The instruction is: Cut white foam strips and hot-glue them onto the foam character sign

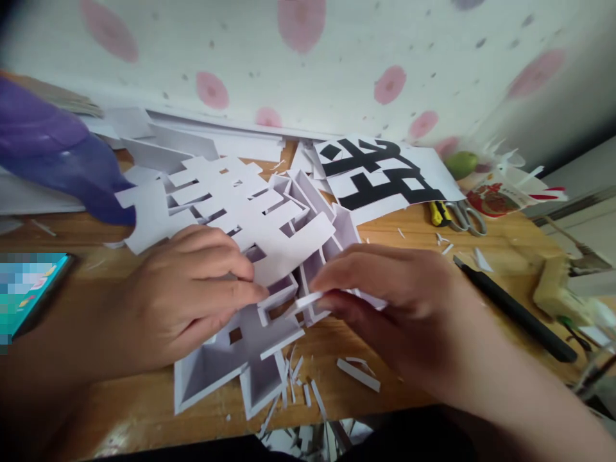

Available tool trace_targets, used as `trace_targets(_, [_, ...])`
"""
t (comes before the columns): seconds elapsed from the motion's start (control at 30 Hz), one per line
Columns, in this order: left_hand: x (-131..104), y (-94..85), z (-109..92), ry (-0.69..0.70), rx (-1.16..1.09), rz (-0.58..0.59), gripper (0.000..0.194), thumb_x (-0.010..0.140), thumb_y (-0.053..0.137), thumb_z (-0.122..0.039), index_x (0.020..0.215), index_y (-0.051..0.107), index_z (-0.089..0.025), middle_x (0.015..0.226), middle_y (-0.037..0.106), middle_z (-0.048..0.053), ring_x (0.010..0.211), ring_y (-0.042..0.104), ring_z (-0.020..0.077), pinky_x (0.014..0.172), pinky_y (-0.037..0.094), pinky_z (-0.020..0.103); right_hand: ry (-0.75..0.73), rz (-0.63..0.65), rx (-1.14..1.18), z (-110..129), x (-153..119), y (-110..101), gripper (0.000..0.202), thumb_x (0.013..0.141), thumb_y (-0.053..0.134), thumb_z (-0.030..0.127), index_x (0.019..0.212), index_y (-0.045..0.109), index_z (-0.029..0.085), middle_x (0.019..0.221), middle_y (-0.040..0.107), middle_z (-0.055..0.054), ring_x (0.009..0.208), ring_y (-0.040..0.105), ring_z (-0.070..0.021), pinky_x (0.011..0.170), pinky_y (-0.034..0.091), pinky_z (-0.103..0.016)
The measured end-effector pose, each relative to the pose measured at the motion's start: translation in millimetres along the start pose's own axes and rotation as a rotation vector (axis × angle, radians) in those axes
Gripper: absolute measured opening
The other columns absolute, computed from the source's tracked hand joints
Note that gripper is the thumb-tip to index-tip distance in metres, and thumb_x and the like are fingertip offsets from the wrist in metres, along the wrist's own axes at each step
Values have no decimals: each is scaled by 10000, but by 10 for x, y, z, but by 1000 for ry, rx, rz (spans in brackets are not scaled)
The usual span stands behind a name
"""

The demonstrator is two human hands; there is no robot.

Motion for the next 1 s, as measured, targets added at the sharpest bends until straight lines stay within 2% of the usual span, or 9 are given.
trace_targets(0.1, [-1,8,16,-9,-12,0,236,793,487,-81,810,683,-211,774,619,14,754,481,182,699,362,362,-12,99,78,38,165,242,124,860,561,119,894,635,213,867,584,0,751,542,-81,640,432,-188])
trace_targets(0.2, [5,41,21,-5,-43,27,245,804,488,-92,856,675,-241,814,615,3,770,483,176,720,362,356,9,113,87,-14,199,372,117,832,579,103,804,667,175,807,527,-17,742,487,-95,651,396,-215])
trace_targets(0.3, [10,81,20,-5,-62,82,267,812,478,-96,889,666,-268,837,608,-2,790,490,175,730,362,348,30,98,94,-64,182,445,138,781,600,57,731,673,163,750,484,-11,720,450,-97,650,364,-225])
trace_targets(0.47, [11,92,-1,9,-32,101,257,815,474,-115,875,667,-275,817,596,0,775,484,178,714,357,345,29,86,71,-95,143,508,148,766,611,64,741,682,192,769,477,-3,730,430,-102,675,341,-241])
trace_targets(0.63, [0,95,-6,12,-18,121,240,805,494,-136,890,659,-288,832,596,-4,788,487,183,720,355,345,29,98,53,-96,139,527,125,792,614,108,731,681,194,760,471,-3,722,416,-109,701,329,-260])
trace_targets(0.8, [-13,80,2,5,-14,123,241,808,498,-135,902,656,-290,842,604,-8,794,496,176,729,364,343,32,98,24,-74,159,506,166,749,604,37,680,662,177,746,469,-2,707,411,-108,676,324,-254])
trace_targets(0.9, [-9,35,10,-5,-22,51,242,788,518,-102,896,663,-264,831,612,-2,787,505,164,743,383,342,32,77,36,-46,175,443,143,764,609,52,693,659,165,739,481,-6,707,432,-105,667,342,-245])
trace_targets(1.0, [-12,-51,18,-1,4,-72,206,773,548,-93,887,664,-218,778,618,13,741,519,156,704,404,339,26,11,87,-6,148,270,108,809,598,93,764,658,171,778,523,-12,732,487,-100,657,385,-222])
Point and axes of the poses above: each hand's wrist, its own x-axis towards the middle knuckle, its own y-axis out of the palm, z = x × y, the point moved 5 cm from there along x, towards the middle knuckle
